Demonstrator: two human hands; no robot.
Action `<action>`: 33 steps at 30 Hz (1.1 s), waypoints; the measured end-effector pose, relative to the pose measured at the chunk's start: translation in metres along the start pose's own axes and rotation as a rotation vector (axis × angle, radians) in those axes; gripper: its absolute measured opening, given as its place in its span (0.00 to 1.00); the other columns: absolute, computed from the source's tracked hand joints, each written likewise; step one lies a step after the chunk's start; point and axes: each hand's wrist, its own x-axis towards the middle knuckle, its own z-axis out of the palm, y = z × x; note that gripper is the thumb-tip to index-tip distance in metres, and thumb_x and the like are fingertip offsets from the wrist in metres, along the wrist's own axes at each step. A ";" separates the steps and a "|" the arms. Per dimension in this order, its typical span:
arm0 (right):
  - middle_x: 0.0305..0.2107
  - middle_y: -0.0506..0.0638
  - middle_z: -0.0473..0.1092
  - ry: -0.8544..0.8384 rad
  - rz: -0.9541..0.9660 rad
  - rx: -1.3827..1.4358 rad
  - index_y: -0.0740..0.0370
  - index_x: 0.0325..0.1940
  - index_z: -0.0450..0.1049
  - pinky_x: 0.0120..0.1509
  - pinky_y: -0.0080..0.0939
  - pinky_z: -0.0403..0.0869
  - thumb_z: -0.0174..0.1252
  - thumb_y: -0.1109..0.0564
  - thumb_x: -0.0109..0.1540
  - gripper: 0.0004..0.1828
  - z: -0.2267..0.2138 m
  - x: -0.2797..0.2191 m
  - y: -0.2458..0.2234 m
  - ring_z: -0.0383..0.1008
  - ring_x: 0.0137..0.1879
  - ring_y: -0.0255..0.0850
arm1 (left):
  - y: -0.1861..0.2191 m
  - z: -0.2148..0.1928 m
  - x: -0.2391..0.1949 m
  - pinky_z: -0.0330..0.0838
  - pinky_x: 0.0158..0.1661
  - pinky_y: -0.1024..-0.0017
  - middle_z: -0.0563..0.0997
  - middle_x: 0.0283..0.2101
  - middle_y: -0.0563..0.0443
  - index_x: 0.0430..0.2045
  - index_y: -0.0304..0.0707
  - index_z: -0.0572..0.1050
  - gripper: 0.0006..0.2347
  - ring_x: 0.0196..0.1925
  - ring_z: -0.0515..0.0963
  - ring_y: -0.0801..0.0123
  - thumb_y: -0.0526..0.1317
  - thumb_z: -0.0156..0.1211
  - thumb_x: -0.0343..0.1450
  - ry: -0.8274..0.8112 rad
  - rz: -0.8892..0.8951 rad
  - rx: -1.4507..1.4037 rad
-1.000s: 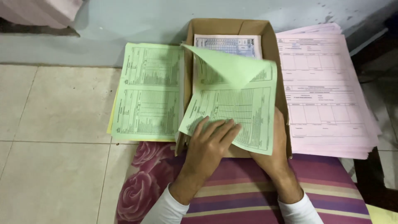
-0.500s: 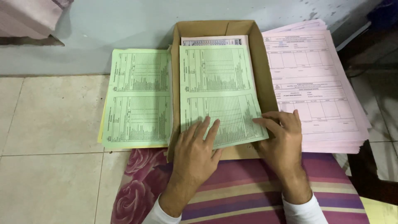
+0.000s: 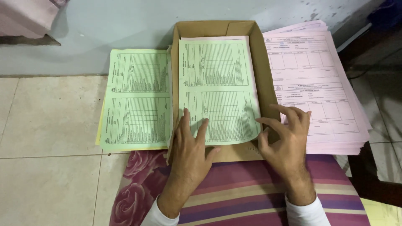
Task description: Sorting and collating different colored paper forms into a cardboard box
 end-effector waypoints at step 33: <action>0.56 0.52 0.76 -0.505 0.086 -0.355 0.40 0.49 0.83 0.70 0.97 0.34 0.71 0.32 0.52 0.25 -0.015 0.013 -0.018 0.58 0.80 0.61 | -0.014 0.016 0.007 0.64 0.64 0.42 0.48 0.73 0.20 0.63 0.31 0.69 0.25 0.75 0.53 0.29 0.39 0.66 0.70 -0.007 -0.015 -0.030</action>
